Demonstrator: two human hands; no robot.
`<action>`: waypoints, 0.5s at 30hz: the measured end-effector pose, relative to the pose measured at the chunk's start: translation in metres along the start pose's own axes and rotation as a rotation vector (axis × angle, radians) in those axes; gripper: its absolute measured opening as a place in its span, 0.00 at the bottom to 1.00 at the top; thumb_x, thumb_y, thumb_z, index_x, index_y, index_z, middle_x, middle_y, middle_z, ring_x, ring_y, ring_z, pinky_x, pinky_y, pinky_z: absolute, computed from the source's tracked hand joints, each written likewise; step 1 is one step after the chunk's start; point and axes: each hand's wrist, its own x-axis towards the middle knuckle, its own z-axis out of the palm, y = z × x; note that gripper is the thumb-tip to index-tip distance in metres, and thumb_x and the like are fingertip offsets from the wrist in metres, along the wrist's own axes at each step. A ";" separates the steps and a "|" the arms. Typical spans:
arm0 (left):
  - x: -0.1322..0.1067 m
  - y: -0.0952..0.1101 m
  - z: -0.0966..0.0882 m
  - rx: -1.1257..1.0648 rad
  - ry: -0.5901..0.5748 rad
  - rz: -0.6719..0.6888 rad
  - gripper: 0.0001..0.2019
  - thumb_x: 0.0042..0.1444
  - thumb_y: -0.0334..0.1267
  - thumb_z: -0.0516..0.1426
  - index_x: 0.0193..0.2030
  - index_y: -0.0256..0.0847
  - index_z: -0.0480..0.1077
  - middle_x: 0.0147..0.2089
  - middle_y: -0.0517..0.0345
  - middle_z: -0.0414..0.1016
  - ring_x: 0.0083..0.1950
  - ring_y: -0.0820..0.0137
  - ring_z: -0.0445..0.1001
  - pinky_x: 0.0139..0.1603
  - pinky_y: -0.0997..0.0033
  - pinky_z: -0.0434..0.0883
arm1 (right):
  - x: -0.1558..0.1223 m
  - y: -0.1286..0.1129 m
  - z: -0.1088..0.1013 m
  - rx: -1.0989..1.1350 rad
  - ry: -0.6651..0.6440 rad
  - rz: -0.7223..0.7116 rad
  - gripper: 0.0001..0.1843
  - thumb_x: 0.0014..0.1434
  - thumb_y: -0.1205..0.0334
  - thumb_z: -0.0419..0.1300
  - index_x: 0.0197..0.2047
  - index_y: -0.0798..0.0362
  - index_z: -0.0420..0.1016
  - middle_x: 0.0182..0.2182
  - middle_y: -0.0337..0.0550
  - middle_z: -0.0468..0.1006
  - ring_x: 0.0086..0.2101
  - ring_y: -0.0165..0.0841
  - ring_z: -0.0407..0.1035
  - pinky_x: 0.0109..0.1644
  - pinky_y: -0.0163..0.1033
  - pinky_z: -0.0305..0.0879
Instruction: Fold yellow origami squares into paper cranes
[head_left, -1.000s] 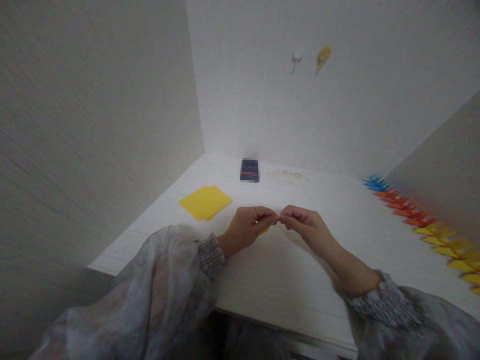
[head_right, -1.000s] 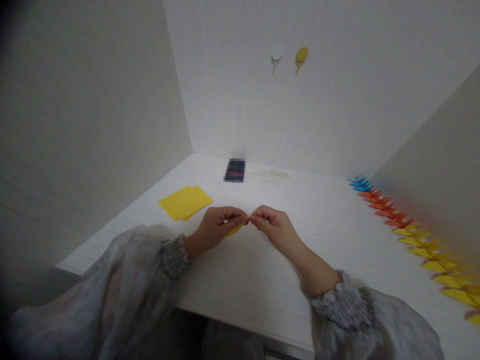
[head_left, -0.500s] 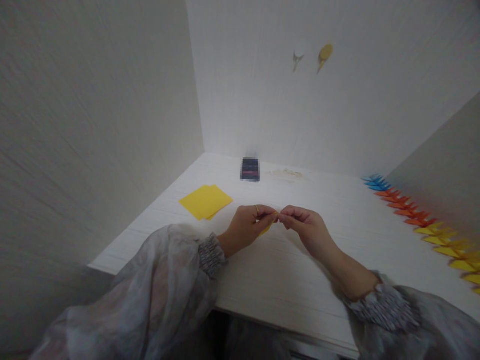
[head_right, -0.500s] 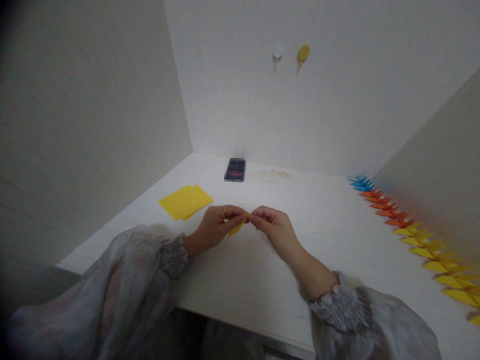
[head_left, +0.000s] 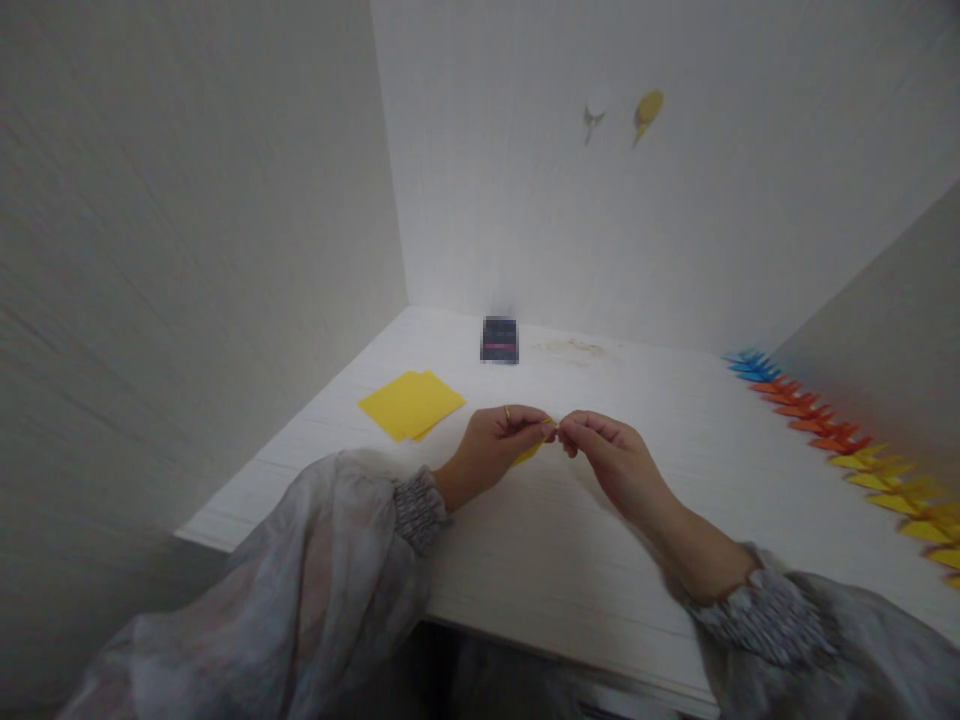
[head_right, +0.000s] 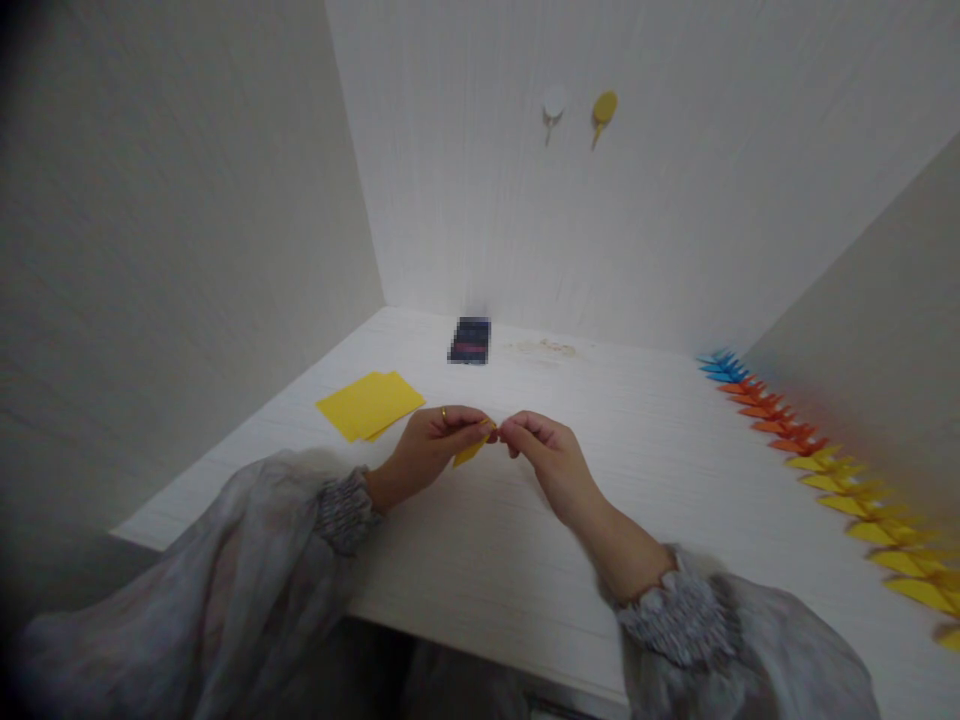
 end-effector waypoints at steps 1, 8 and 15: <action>0.001 -0.001 0.000 -0.018 0.006 0.012 0.12 0.49 0.43 0.55 0.31 0.36 0.72 0.30 0.56 0.73 0.32 0.75 0.69 0.34 0.74 0.66 | 0.000 0.000 0.000 0.006 0.004 -0.005 0.09 0.51 0.57 0.57 0.25 0.53 0.71 0.23 0.38 0.68 0.26 0.28 0.59 0.32 0.35 0.56; 0.002 -0.009 0.001 -0.077 0.040 0.034 0.09 0.45 0.40 0.59 0.31 0.36 0.71 0.30 0.57 0.73 0.32 0.76 0.69 0.35 0.74 0.66 | 0.000 -0.002 0.003 0.016 0.022 0.044 0.06 0.45 0.58 0.62 0.27 0.52 0.73 0.22 0.36 0.69 0.25 0.26 0.59 0.30 0.34 0.55; 0.003 -0.010 0.004 -0.352 0.001 -0.053 0.17 0.41 0.37 0.61 0.35 0.39 0.58 0.26 0.63 0.72 0.27 0.76 0.71 0.30 0.76 0.66 | -0.001 -0.004 0.003 -0.018 0.066 0.020 0.07 0.46 0.58 0.61 0.24 0.53 0.71 0.20 0.36 0.68 0.24 0.26 0.58 0.28 0.34 0.54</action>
